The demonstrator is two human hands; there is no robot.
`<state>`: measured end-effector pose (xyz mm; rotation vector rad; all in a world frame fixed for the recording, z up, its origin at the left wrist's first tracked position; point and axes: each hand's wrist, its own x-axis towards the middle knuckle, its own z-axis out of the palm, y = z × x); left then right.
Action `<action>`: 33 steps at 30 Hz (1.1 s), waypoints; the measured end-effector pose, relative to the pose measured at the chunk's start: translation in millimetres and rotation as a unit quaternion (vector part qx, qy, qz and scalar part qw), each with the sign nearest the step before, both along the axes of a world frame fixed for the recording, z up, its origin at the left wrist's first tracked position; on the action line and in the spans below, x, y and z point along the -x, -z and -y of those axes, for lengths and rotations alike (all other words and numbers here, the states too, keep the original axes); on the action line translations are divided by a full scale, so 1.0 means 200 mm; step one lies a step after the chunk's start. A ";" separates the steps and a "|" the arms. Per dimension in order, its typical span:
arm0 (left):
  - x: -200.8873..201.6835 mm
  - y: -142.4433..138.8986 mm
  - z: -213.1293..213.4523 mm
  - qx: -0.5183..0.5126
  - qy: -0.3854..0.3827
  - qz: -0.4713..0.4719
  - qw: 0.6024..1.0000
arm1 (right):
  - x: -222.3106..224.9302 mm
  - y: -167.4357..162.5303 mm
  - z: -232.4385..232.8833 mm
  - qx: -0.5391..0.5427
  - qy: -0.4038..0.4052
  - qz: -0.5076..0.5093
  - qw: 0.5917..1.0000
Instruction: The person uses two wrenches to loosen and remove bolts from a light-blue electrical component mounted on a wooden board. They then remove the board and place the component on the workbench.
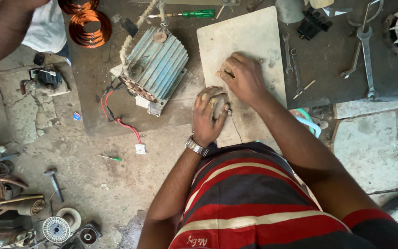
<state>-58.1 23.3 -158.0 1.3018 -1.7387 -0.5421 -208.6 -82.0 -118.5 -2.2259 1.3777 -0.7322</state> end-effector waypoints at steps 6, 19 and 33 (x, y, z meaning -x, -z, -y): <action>0.00 -0.01 0.00 -0.010 0.001 -0.006 1.000 | 0.02 0.00 -0.01 0.015 -0.025 0.064 0.998; 0.00 0.03 0.00 -0.002 0.000 0.019 1.000 | 0.00 0.01 0.00 -0.002 -0.003 0.023 1.000; -0.01 0.01 0.00 -0.002 0.001 -0.001 1.000 | 0.02 -0.01 -0.02 0.015 -0.031 0.039 0.999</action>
